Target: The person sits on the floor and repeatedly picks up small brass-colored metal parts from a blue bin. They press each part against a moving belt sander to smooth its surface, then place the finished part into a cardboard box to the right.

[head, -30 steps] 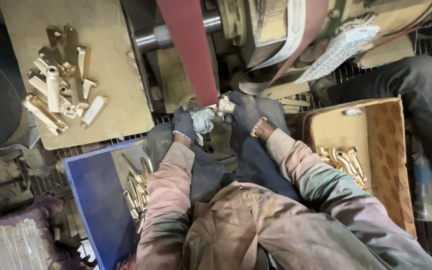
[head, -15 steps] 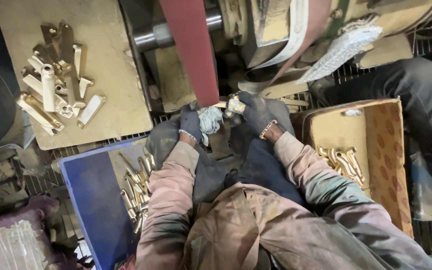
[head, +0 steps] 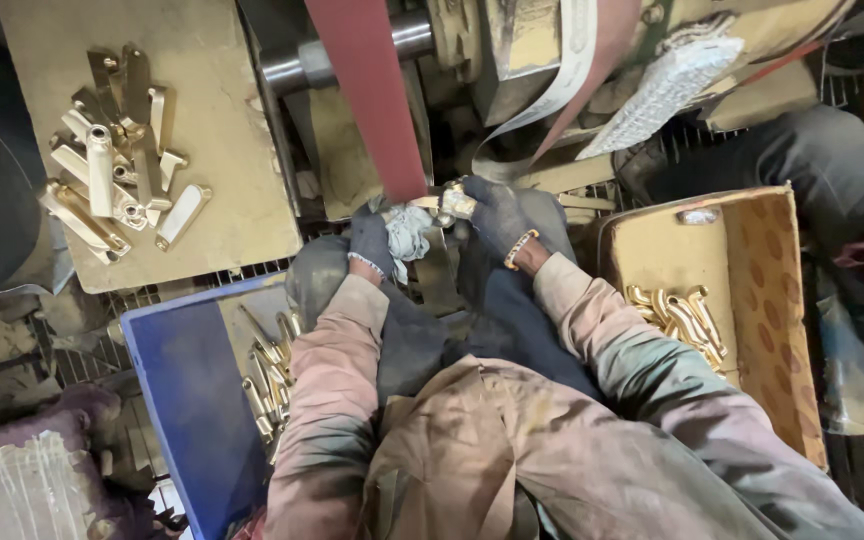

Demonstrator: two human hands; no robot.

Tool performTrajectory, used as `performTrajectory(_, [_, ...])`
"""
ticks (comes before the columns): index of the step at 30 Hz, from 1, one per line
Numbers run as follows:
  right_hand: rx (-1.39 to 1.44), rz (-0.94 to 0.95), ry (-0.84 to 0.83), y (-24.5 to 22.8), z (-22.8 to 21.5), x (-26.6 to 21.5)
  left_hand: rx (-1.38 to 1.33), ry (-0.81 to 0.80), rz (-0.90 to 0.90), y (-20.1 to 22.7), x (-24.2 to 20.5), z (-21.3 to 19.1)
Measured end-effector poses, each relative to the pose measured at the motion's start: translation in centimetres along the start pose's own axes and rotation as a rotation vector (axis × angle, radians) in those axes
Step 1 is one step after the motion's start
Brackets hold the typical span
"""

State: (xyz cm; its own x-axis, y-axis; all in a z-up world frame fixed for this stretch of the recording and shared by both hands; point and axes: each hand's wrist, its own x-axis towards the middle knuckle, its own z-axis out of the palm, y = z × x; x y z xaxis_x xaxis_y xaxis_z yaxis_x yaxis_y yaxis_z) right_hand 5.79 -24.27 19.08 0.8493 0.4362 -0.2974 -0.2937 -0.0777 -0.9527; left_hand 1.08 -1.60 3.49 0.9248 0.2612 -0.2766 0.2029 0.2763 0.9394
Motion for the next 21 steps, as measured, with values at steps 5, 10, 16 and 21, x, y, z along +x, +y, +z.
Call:
performTrajectory(5, [0.025, -0.176, -0.025, -2.9, -0.7, -4.8, -0.146, -0.15, -0.13, 5.1, -3.4, 1.9])
performTrajectory(10, [-0.348, -0.104, 0.029, -5.0, -0.9, -13.3, -0.123, -0.328, -0.19, 9.7, -9.9, 2.7])
performTrajectory(16, [-0.534, 0.013, 0.022, -6.7, -0.2, -18.7, -0.355, -0.515, -0.253, 14.0, -14.5, 4.1])
performTrajectory(21, [-0.56, -0.037, -0.014, -7.1, -0.3, -18.9, -0.221, -0.482, -0.139, 14.8, -15.1, 4.4])
